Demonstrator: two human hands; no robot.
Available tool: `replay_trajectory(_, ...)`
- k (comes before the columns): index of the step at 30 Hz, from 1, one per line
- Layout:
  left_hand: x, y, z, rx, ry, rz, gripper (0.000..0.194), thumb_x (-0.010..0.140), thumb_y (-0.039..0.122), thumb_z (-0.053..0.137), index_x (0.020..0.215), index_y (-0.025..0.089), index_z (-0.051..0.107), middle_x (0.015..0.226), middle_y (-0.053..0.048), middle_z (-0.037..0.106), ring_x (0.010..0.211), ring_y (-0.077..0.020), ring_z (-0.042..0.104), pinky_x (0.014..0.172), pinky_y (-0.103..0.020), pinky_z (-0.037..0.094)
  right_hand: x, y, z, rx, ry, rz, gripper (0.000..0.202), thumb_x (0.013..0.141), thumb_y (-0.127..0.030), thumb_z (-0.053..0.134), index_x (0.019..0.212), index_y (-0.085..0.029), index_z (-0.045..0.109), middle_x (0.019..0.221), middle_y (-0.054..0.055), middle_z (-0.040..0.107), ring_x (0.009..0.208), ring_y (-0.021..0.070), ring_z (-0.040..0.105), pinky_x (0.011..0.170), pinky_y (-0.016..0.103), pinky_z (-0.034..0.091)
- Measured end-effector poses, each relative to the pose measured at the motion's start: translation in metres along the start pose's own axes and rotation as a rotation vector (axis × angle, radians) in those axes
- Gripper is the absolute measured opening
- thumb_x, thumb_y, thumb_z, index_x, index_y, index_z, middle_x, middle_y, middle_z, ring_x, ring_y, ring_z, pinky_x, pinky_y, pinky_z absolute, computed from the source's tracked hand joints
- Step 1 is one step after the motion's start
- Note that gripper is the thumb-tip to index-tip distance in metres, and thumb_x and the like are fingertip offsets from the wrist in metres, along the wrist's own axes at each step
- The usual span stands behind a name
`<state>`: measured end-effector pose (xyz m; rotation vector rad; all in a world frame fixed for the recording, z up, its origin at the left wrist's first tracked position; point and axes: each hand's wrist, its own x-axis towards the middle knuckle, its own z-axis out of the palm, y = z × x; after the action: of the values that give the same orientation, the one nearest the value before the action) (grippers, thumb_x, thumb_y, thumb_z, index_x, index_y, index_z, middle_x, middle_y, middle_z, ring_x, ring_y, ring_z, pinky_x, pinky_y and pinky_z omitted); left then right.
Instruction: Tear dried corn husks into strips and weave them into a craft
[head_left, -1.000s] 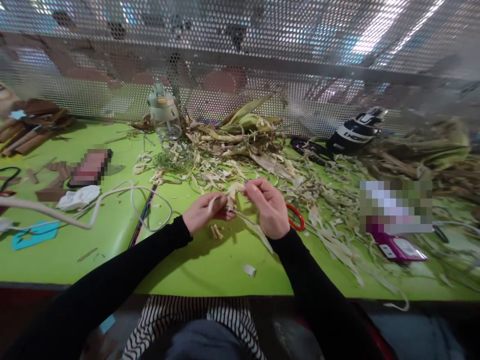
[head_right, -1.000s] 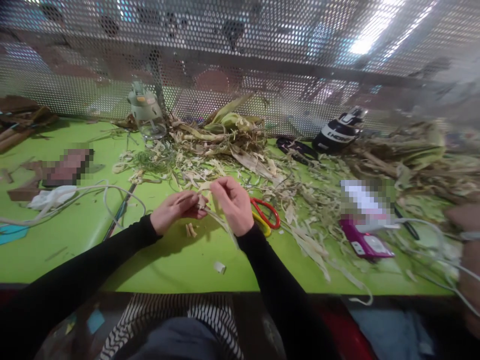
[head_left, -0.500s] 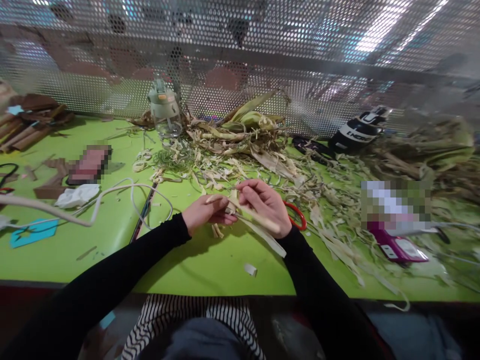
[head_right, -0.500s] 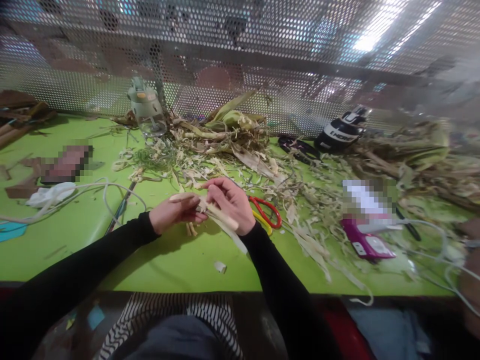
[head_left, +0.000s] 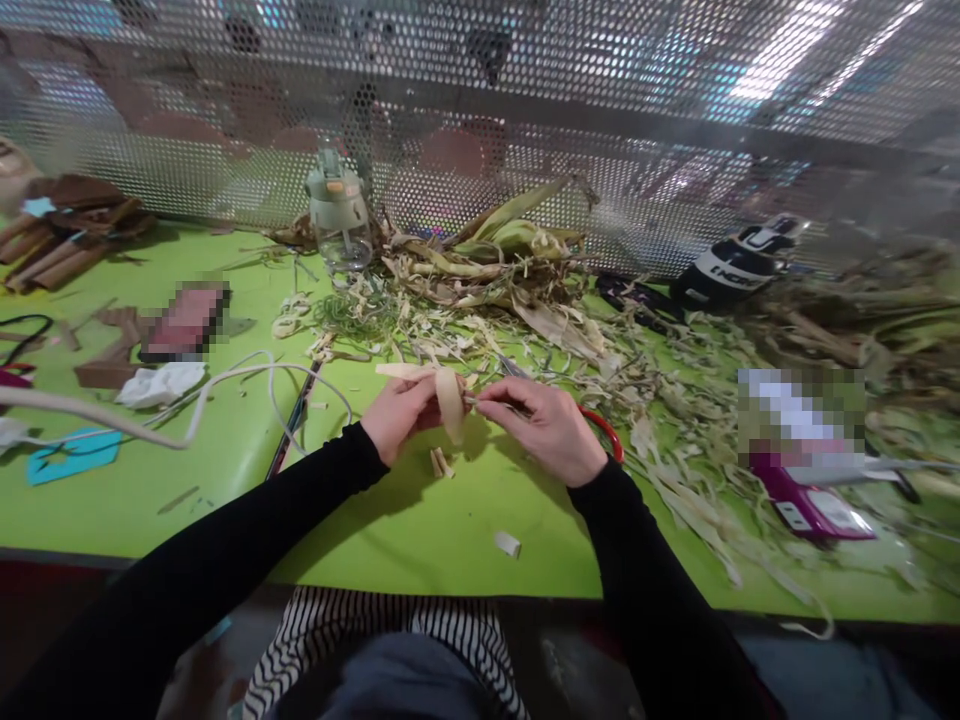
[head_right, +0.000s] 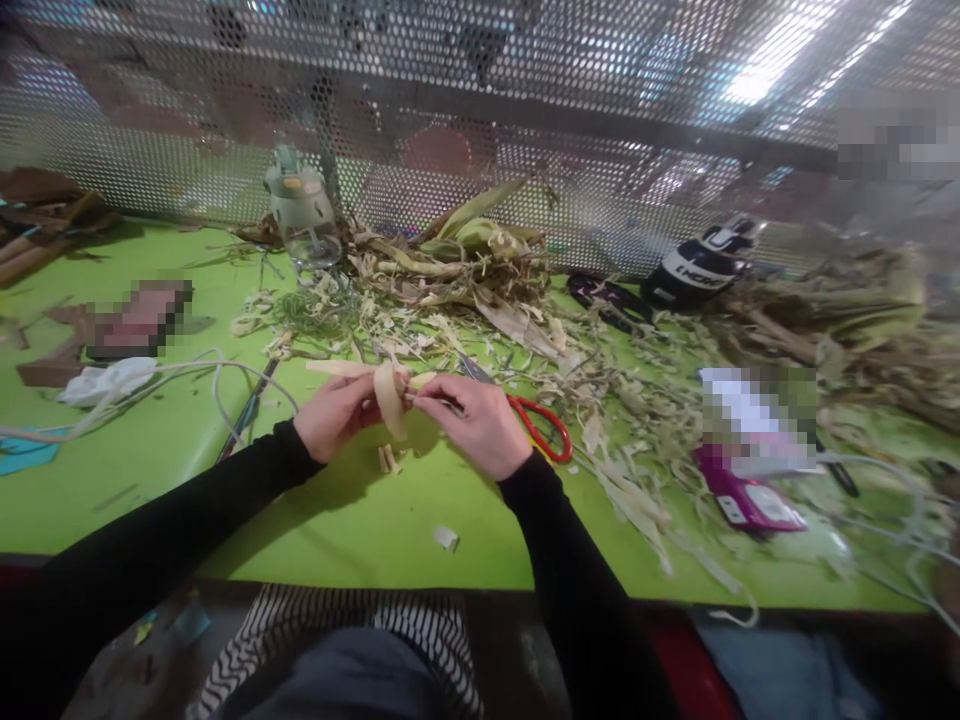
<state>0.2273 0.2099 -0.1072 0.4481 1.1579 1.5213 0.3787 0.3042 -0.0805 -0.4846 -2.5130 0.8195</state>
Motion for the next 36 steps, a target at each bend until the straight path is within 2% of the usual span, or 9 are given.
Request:
replay_trajectory(4,-0.001,-0.002,-0.001,0.015,-0.009,-0.055,0.020,0.074,0.027,0.063,0.085,0.012,0.069,0.082,-0.008,0.072,0.072,-0.0159,0.067,0.070,-0.026,0.053,0.000,0.004,0.010,-0.020,0.041,-0.095,0.010,0.086,-0.022,0.057,0.080,-0.016,0.064,0.076,0.003,0.066,0.067,0.0132,0.059,0.062,0.025,0.045)
replay_trajectory(9,0.000,-0.005,-0.004,0.026,-0.018,-0.013,0.022,0.071,0.029,0.068,0.086,0.013,0.068,0.081,-0.005,0.070,0.071,-0.0121,0.063,0.070,-0.023,0.052,-0.001,0.009,0.023,-0.148,0.099,-0.168,0.011,0.087,-0.020,0.054,0.080,-0.018,0.063,0.077,0.004,0.066,0.072,0.0164,0.059,0.067,0.028,0.046)
replay_trajectory(15,-0.001,-0.005,-0.005,0.130,-0.123,0.078,0.026,0.070,0.036,0.070,0.078,0.013,0.065,0.070,-0.001,0.064,0.062,-0.0103,0.058,0.065,-0.022,0.051,-0.002,0.002,0.024,-0.507,0.107,-0.334,0.025,0.088,-0.022,0.056,0.112,-0.026,0.062,0.107,0.006,0.066,0.095,0.0234,0.056,0.080,0.038,0.041)
replay_trajectory(18,-0.002,-0.003,-0.003,0.143,-0.114,0.054,0.019,0.070,0.030,0.070,0.072,0.013,0.062,0.063,0.001,0.060,0.056,-0.0091,0.056,0.061,-0.021,0.049,-0.002,0.000,0.022,-0.391,0.075,-0.412,0.022,0.091,-0.021,0.051,0.107,-0.028,0.064,0.110,0.004,0.066,0.100,0.0223,0.055,0.085,0.040,0.040)
replay_trajectory(22,-0.005,0.001,0.000,0.161,-0.168,-0.041,0.010,0.075,0.022,0.066,0.075,0.012,0.062,0.068,-0.002,0.064,0.063,-0.0122,0.063,0.068,-0.025,0.053,-0.001,0.004,0.022,0.025,0.092,-0.245,0.023,0.096,-0.030,0.039,0.104,-0.022,0.060,0.098,0.006,0.065,0.083,0.0168,0.060,0.074,0.032,0.047)
replay_trajectory(24,-0.007,0.002,0.001,0.187,-0.220,-0.100,0.010,0.076,0.022,0.065,0.076,0.012,0.063,0.070,-0.005,0.065,0.065,-0.0137,0.065,0.069,-0.027,0.054,-0.001,0.005,0.023,0.114,0.103,-0.127,0.028,0.097,-0.034,0.035,0.105,-0.020,0.057,0.086,0.005,0.061,0.069,0.0140,0.057,0.064,0.028,0.047)
replay_trajectory(27,-0.008,0.003,0.001,0.215,-0.303,-0.132,0.013,0.075,0.023,0.068,0.075,0.011,0.064,0.072,-0.006,0.067,0.065,-0.0140,0.066,0.067,-0.026,0.054,-0.003,0.002,0.024,0.039,0.113,-0.051,0.035,0.098,-0.040,0.029,0.110,-0.019,0.055,0.085,0.005,0.058,0.068,0.0142,0.055,0.063,0.027,0.046)
replay_trajectory(30,-0.008,0.003,0.000,0.202,-0.346,-0.131,0.013,0.073,0.021,0.070,0.076,0.011,0.064,0.071,-0.006,0.067,0.062,-0.0118,0.065,0.065,-0.023,0.054,-0.004,-0.004,0.023,-0.125,0.079,-0.129,0.042,0.097,-0.045,0.026,0.110,-0.019,0.056,0.093,0.008,0.060,0.079,0.0175,0.057,0.067,0.029,0.047)
replay_trajectory(36,-0.005,0.000,0.000,0.074,-0.276,-0.191,0.012,0.074,0.020,0.070,0.080,0.010,0.067,0.075,-0.008,0.069,0.061,-0.0115,0.066,0.063,-0.021,0.055,-0.003,-0.003,0.020,-0.179,0.085,-0.201,0.023,0.096,-0.031,0.040,0.100,-0.021,0.059,0.090,0.005,0.064,0.078,0.0161,0.060,0.068,0.027,0.048)
